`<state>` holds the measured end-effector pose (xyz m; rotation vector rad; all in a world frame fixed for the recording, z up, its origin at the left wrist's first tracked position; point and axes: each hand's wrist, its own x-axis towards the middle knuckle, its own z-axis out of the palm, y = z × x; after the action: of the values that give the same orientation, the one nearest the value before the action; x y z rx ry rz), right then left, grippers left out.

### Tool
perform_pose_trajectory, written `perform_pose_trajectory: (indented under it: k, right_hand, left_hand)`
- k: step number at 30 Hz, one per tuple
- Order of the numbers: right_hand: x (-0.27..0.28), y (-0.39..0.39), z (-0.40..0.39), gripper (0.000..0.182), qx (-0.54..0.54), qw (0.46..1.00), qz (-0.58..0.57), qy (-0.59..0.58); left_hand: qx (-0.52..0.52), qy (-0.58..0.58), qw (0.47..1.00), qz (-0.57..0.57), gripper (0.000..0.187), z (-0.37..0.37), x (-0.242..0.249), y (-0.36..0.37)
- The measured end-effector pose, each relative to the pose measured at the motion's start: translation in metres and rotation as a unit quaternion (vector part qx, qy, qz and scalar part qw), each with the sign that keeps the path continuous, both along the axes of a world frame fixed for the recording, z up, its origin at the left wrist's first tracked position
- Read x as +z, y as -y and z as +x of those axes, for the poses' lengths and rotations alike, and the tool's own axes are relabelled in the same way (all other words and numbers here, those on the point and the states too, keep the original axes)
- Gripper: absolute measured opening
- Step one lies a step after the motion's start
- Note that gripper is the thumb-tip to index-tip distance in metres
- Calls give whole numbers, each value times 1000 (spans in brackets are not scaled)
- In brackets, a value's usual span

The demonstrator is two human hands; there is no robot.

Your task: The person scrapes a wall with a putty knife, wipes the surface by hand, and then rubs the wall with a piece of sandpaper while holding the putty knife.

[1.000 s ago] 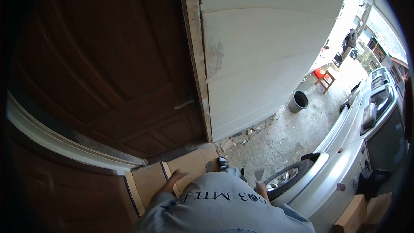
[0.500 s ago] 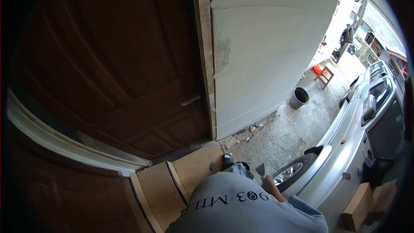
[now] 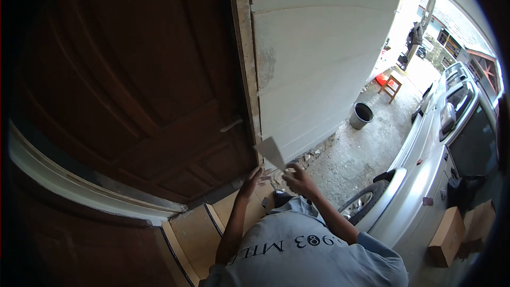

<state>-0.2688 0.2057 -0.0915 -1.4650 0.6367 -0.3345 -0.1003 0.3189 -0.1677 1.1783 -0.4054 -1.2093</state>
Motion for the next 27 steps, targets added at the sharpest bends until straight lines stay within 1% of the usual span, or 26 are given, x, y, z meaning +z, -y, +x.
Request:
perform_pose_trajectory:
  k: [1,3,4,6,7,8,9,10,11,12,13,15,16,17,18,19,20,21,22,23,24,27]
  right_hand:
    - [-10,-2,9,34,31,1000,-4,-4]
    - [-5,-14,20,32,44,998,-44,11]
    - [-8,-17,23,31,41,996,-68,33]
    - [-20,-22,24,31,40,990,-115,77]
    - [-32,-23,23,34,52,987,-128,78]
    - [-47,-23,22,36,65,985,-139,80]
    - [-55,-21,20,39,78,982,-152,83]
    - [-33,-17,12,40,134,983,-108,-59]
    - [-35,-11,9,40,146,976,-144,-69]
    - [-38,-7,6,39,158,968,-179,-79]
    - [-41,-3,3,39,169,958,-213,-89]
    - [-25,17,16,40,220,943,-243,-63]
    - [6,25,29,41,252,921,-295,-34]
    - [21,30,45,43,250,884,-395,3]
    - [64,34,63,44,302,815,-489,70]
    - [90,35,86,40,382,674,-624,107]
    - [149,26,87,35,395,742,-532,101]
    - [137,29,120,31,395,591,-658,249]
    - [162,19,128,31,412,586,-661,224]
    - [187,1,139,31,425,572,-672,203]
    - [205,-18,152,31,438,547,-685,198]
    - [235,-80,187,31,455,505,-702,213]
  left_hand:
    - [-10,-32,999,-23,51,-9,14,8]
    - [-4,-50,996,-69,49,-24,40,17]
    - [0,-59,994,-90,48,-28,46,19]
    - [48,-12,997,-61,46,-30,29,20]
    - [74,12,996,-47,45,-30,16,19]
    - [73,-14,997,-24,40,-26,4,14]
    - [92,-50,994,-27,40,-25,-1,9]
    - [111,-86,990,-31,40,-26,-5,4]
    - [130,-122,983,-35,41,-26,-11,-1]
    - [159,-119,980,-26,42,-23,-22,-8]
    - [212,-133,968,-4,42,-20,-34,-16]
    - [286,-137,947,56,41,-9,-60,-37]
    - [324,-152,931,71,40,-3,-75,-49]
    - [356,-162,916,90,39,2,-85,-60]
    - [380,-172,903,100,44,3,-88,-69]
    - [436,-182,872,129,33,-1,-79,-72]
    - [435,-189,875,98,26,3,-94,-85]
    - [432,-200,877,67,23,10,-125,-105]
    - [398,-194,896,24,22,16,-157,-125]
    - [488,-173,847,118,23,-7,-131,-118]
    - [503,-160,834,161,23,-23,-126,-128]
    - [463,-134,844,235,24,-53,-141,-168]
